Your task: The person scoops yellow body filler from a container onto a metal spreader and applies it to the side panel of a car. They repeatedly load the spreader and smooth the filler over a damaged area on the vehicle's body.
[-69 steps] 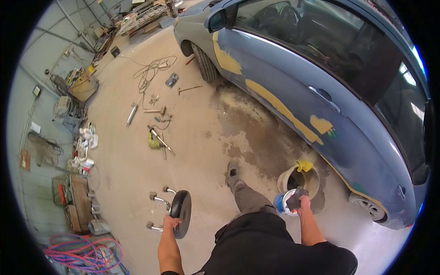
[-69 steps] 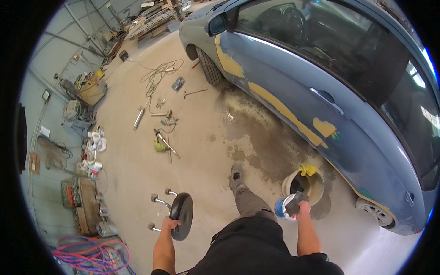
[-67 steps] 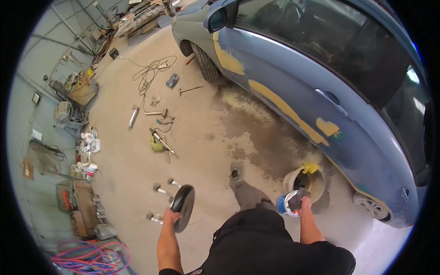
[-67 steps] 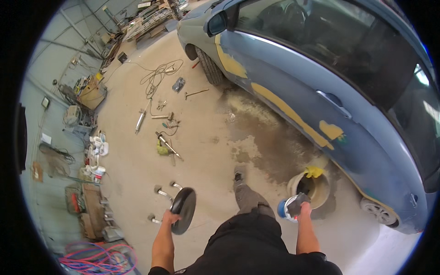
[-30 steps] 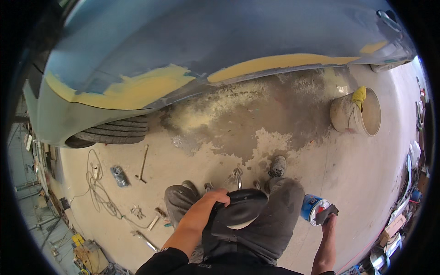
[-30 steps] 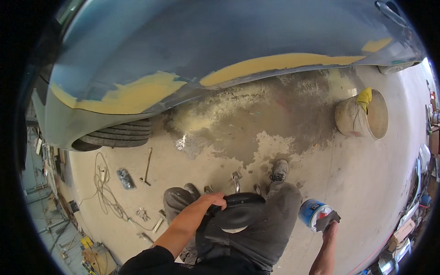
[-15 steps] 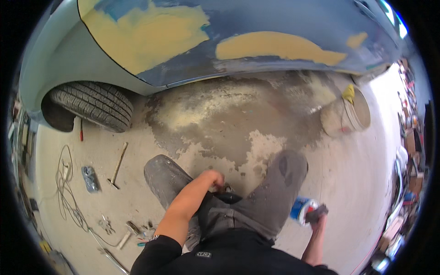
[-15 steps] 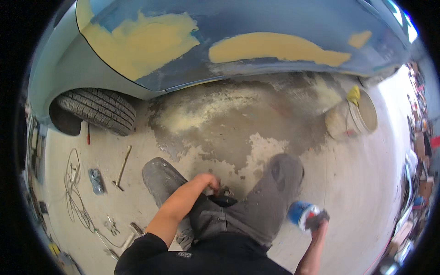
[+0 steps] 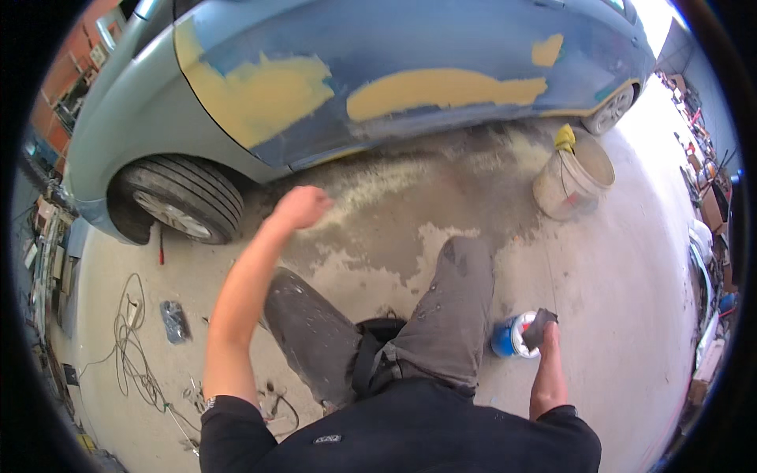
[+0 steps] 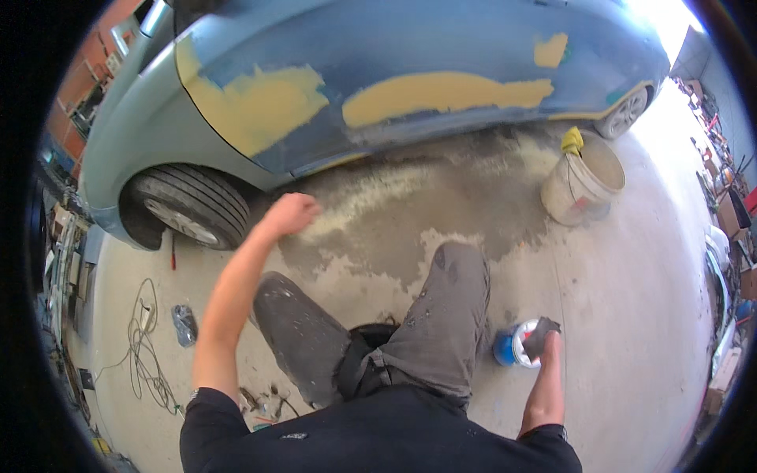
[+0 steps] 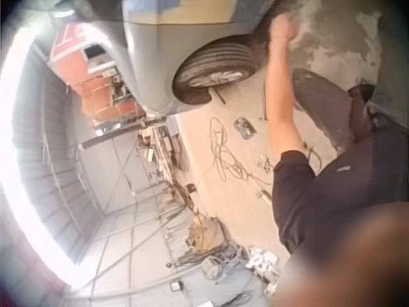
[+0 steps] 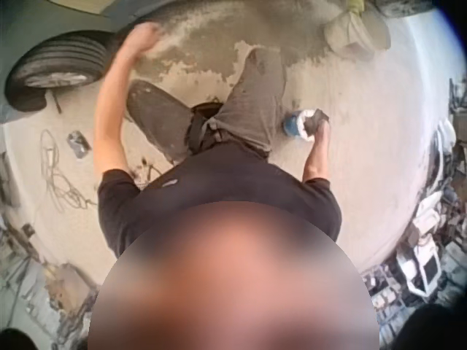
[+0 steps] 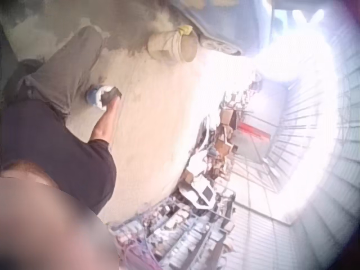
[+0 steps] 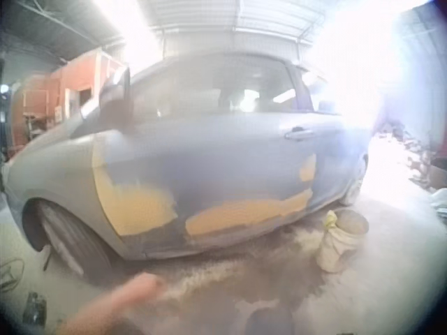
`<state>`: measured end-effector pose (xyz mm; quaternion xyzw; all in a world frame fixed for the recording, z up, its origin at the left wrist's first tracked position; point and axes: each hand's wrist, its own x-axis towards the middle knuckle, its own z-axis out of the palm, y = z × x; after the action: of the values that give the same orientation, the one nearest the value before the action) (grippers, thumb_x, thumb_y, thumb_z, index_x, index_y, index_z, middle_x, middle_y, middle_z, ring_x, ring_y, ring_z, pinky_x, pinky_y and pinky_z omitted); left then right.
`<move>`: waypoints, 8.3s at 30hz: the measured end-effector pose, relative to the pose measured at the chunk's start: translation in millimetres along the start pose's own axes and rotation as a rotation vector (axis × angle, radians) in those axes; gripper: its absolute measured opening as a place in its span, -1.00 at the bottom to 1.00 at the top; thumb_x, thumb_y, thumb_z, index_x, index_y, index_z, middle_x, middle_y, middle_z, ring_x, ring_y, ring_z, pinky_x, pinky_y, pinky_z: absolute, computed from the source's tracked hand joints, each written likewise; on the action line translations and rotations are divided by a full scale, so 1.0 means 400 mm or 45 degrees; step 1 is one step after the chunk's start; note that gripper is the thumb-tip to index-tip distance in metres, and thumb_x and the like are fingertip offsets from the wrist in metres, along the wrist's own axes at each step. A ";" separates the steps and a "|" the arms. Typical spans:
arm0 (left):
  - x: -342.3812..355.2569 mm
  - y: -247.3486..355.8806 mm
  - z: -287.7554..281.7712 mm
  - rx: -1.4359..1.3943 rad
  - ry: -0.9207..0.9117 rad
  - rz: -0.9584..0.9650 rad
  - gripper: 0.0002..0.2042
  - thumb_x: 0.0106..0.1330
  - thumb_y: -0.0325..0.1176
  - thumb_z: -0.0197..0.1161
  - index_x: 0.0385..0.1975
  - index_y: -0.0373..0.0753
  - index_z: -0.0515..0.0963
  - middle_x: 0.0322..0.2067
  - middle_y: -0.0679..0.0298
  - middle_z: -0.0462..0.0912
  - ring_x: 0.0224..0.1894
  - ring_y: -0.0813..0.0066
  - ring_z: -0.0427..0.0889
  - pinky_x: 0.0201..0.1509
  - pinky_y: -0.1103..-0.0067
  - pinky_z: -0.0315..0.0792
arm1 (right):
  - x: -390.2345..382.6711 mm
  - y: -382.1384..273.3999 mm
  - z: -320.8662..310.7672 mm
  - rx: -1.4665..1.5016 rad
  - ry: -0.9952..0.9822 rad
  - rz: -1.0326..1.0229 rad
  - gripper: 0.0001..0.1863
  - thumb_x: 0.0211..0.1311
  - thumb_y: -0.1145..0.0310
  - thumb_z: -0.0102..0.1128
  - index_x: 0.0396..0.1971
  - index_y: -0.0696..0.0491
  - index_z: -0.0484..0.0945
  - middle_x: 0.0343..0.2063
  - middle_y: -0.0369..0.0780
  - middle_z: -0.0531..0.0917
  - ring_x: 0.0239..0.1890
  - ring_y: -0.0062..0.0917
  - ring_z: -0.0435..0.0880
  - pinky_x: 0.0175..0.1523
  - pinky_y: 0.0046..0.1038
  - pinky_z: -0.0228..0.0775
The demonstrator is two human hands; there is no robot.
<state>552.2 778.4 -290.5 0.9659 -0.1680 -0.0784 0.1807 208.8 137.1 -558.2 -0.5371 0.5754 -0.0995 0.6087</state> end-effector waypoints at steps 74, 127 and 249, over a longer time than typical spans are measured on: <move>0.362 0.674 0.464 -0.787 -0.815 0.732 -0.70 0.22 -0.19 0.29 -0.23 -0.32 0.60 -0.38 0.21 0.68 -0.30 0.50 0.61 -0.14 0.54 0.48 | -0.459 -0.301 0.386 0.465 -0.119 -0.504 -0.79 0.08 0.53 0.19 -0.25 0.23 0.61 -0.31 -0.24 0.67 -0.29 -0.59 0.58 -0.13 -0.49 0.40; 0.250 0.718 0.465 -1.593 -1.015 0.223 -0.87 0.38 -0.38 0.09 -0.20 -0.28 0.44 -0.31 0.29 0.59 -0.33 0.54 0.55 -0.22 0.59 0.45 | -0.577 -0.373 0.358 0.480 0.086 -0.621 -0.85 0.19 0.49 0.17 -0.25 0.19 0.58 -0.38 -0.19 0.67 -0.34 -0.52 0.65 -0.22 -0.45 0.49; 0.235 0.677 0.417 -0.100 0.516 1.468 -0.57 -0.14 -0.60 0.25 -0.14 -0.25 0.62 -0.47 0.31 0.44 -0.42 0.34 0.43 -0.36 0.47 0.30 | -0.632 -0.384 0.417 -1.186 0.734 -1.332 -0.70 -0.16 0.30 0.36 -0.33 0.04 0.63 -0.68 -0.34 0.50 -0.59 -0.52 0.55 -0.49 -0.45 0.34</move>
<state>524.1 453.7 -351.3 0.7077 -0.6231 0.2110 0.2579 339.5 352.1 -330.0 -0.8944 0.3644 -0.2586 0.0178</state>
